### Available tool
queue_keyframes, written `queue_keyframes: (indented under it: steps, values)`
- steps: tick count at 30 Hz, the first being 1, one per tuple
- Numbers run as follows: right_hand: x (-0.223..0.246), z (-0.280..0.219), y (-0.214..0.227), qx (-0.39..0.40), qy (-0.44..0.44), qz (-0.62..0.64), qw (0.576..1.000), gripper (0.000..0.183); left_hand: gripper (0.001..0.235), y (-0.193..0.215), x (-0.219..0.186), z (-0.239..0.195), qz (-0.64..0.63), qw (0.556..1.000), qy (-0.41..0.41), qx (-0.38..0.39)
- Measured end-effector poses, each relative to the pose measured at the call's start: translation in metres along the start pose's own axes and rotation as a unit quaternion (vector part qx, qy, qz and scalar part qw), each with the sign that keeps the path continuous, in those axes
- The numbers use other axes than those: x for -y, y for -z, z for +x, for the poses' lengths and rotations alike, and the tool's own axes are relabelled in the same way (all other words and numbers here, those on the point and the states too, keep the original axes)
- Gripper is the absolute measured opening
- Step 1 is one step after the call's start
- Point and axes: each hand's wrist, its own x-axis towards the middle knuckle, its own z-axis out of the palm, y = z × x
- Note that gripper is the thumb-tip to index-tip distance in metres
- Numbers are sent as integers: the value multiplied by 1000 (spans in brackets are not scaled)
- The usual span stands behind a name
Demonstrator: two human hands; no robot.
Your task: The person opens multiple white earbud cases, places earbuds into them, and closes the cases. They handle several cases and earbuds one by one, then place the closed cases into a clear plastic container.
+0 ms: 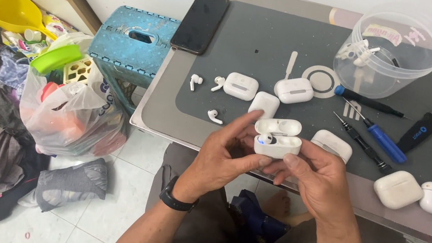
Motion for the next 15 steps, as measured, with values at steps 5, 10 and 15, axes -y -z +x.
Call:
queue_keyframes:
  steps: [5,10,15]
  values:
    - [-1,0,-1,-7,-5,-9,1000,38,63,1,12,-1,2,1000,-2,-13]
    - [-4,0,0,-25,-14,-14,1000,39,44,2,19,-2,17,999,-10,-29]
    - [-1,0,-2,-27,-17,-26,999,40,44,2,16,-2,11,999,-5,-31]
